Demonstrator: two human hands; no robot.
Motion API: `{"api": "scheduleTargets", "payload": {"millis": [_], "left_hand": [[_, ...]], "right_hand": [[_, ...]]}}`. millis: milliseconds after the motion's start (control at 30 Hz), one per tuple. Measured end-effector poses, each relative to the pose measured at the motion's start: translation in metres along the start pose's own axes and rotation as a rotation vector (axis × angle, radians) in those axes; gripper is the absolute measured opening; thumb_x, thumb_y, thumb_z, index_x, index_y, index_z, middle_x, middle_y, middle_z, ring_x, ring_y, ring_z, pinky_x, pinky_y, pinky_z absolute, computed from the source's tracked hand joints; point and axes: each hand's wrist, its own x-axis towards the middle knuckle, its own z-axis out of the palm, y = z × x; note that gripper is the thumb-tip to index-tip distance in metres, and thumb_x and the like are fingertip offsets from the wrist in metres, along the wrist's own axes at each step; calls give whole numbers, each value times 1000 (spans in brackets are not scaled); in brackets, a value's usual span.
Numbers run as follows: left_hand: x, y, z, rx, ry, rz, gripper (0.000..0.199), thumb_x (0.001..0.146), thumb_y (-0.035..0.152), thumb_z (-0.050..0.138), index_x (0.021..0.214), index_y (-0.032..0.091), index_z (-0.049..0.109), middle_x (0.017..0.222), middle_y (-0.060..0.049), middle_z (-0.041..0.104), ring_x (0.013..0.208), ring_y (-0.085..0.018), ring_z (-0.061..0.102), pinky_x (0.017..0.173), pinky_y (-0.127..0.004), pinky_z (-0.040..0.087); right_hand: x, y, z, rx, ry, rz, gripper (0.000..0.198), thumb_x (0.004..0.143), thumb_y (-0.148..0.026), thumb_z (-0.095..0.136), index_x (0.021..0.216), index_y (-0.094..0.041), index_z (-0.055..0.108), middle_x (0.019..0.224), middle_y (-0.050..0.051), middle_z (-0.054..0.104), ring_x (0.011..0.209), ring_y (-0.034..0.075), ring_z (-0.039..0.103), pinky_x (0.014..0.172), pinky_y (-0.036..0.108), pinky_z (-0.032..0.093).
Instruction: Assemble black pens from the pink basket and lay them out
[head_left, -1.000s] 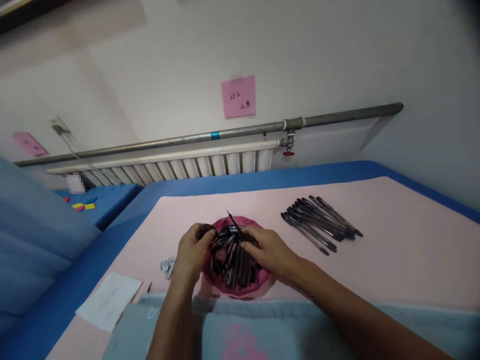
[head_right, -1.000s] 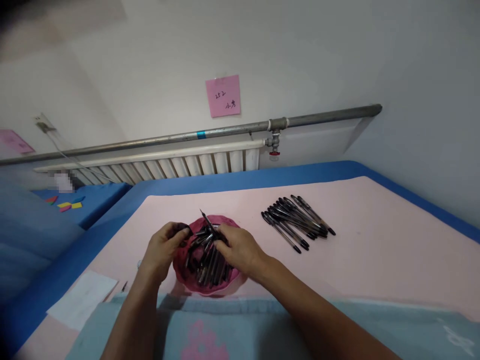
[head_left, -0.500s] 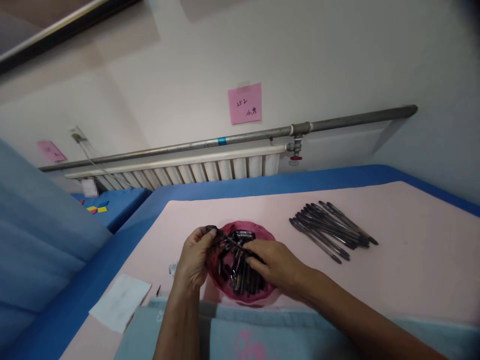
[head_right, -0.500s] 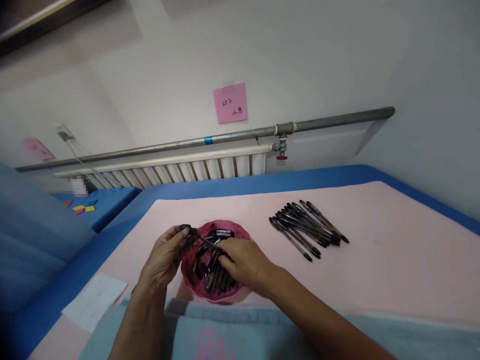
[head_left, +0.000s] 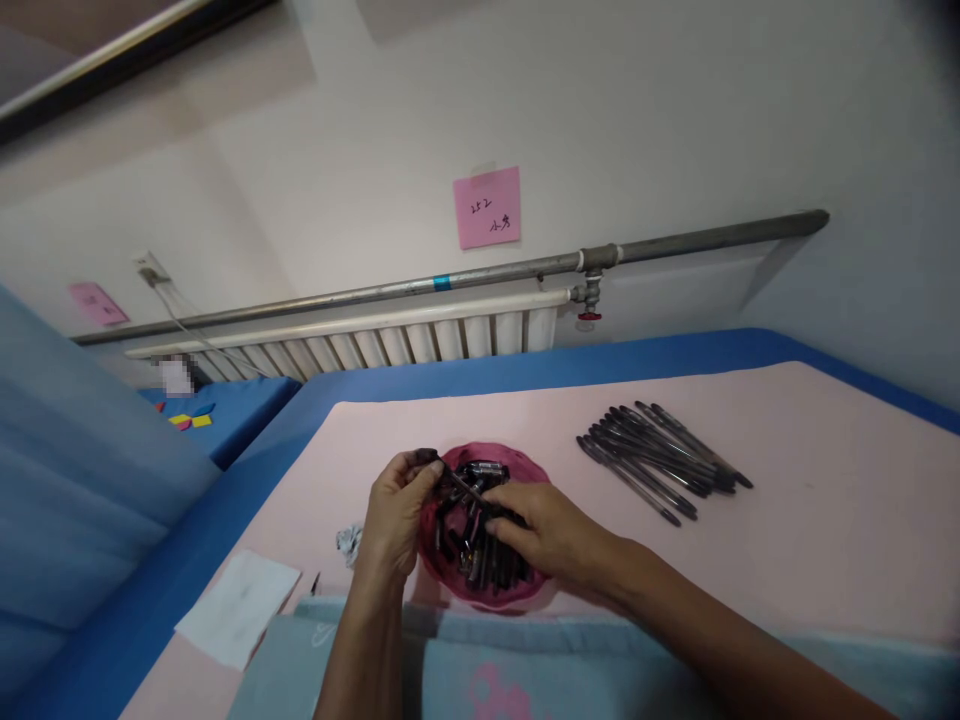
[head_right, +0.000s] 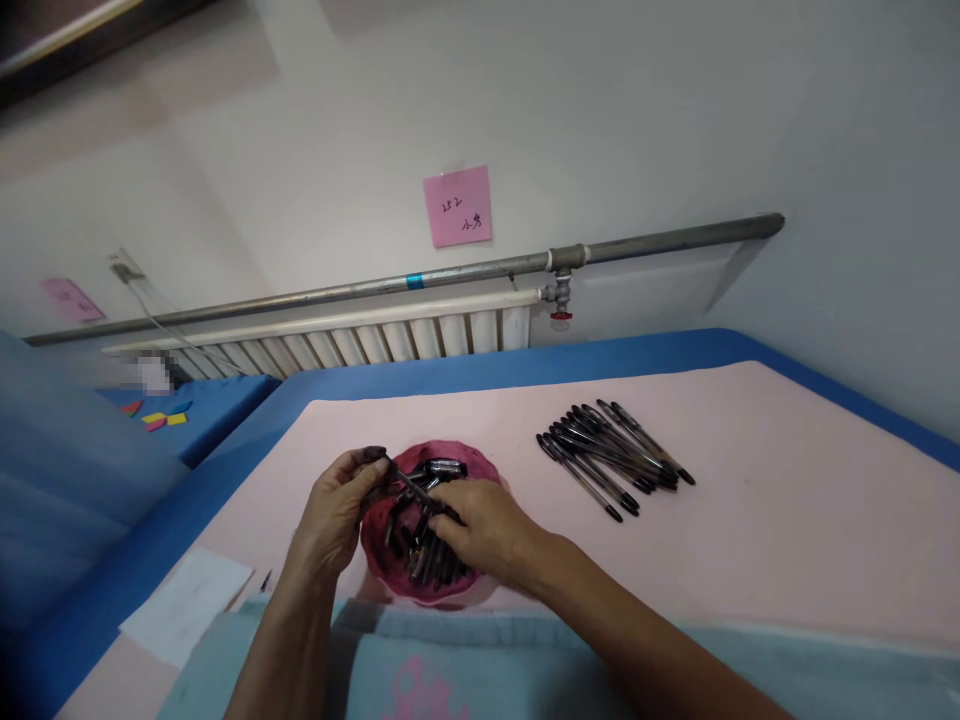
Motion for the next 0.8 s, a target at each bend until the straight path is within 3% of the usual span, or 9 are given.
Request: {"api": "scheduleTargets", "payload": {"millis": [100, 400, 800], "left_hand": [[-1, 0, 3, -60, -4, -54, 33, 57, 23, 74, 85, 12, 62, 65, 1, 65, 55, -10, 61, 58, -22, 49], [-3, -6, 7, -120, -74, -140, 24, 55, 22, 76, 72, 11, 63, 62, -1, 66, 55, -11, 61, 58, -21, 48], [-6, -10, 10, -15, -198, -126, 18, 61, 22, 72, 74, 12, 64, 65, -1, 66, 58, -11, 59, 60, -22, 46]], "right_hand": [[1, -3, -2, 106, -58, 17, 20, 76, -11, 51, 87, -21, 63, 83, 1, 66, 76, 17, 59, 70, 30, 44], [1, -5, -1, 480, -74, 205, 10, 72, -14, 56, 78, -18, 62, 74, 0, 61, 70, 15, 56, 64, 27, 44], [0, -1, -1, 472, -60, 208, 8, 72, -16, 56, 77, -18, 62, 72, 0, 61, 69, 15, 55, 65, 28, 44]]}}
